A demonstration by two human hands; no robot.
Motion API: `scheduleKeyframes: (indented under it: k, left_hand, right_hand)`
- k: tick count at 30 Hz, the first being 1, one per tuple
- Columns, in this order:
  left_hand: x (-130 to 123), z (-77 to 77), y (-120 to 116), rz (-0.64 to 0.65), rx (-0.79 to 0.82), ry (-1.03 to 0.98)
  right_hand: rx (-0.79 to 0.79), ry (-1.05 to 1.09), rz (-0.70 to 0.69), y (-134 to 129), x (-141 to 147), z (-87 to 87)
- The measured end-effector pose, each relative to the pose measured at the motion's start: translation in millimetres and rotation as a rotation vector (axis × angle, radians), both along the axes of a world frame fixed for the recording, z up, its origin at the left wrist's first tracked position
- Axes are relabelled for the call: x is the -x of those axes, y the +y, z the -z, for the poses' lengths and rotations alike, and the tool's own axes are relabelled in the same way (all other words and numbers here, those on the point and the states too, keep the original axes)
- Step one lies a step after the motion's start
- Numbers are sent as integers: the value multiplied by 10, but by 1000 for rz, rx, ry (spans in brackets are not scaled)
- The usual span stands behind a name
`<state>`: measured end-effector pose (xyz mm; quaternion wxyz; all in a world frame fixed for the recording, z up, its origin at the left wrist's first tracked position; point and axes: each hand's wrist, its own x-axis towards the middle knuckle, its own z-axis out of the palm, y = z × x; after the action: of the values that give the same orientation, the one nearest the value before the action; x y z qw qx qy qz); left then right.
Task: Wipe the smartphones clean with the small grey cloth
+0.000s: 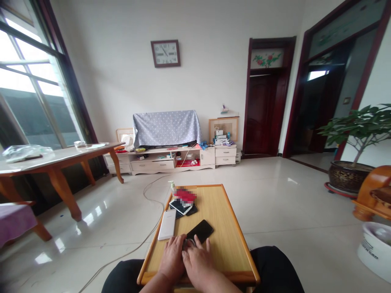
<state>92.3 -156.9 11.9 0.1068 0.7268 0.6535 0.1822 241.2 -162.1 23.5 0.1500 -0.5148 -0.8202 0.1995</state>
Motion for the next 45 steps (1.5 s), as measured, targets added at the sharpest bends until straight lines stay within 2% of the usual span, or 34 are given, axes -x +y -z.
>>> scheduleKeyframes:
  k: [2,7,9,14,19,21,24,27,29,32,34,36,39,41,43,45]
  left_hand:
    - [1,-8,-3,-4,1,3]
    - [-15,7,0,-23,-17,-8]
    - [-21,10,-3,-29,-32,-13]
    - [-30,7,-12,-67,-61,-6]
    - [-32,77,25,-87,-44,14]
    - [-20,117,43,-83,-28,16]
    - [6,156,55,-69,-16,11]
    - [14,154,51,-71,-34,1]
    - [5,136,46,-79,-36,-5]
    - [-16,102,36,-81,-22,-6]
    - [-24,85,29,-83,-3,0]
    - [-24,74,22,-91,9,1]
    - [-10,66,12,-88,7,-9]
    - [0,61,9,-79,11,-12]
    - [3,58,9,-79,17,-4]
    - [0,63,12,-87,12,5]
  right_hand:
    - [-16,-7,36,49,-58,-16]
    - [-2,-102,318,416,-337,11]
    - [-9,-115,345,492,-384,66]
    - [-37,-99,326,503,-409,145]
    - [-9,-85,342,419,-318,20]
    - [3,-63,264,289,-198,-19]
    - [-17,3,73,53,-32,-33]
    - [-38,27,-21,-7,-44,-49]
    - [-27,-11,40,111,-161,-82]
    - [-11,-91,271,365,-336,-132]
    - [-4,-117,367,436,-342,-133]
    - [0,-104,314,368,-241,-96]
    - [-32,-30,88,135,-41,-22]
    - [-53,-4,-5,61,-4,-5]
    - [-52,-34,28,133,-77,-24]
    - [-46,-89,171,304,-206,-59]
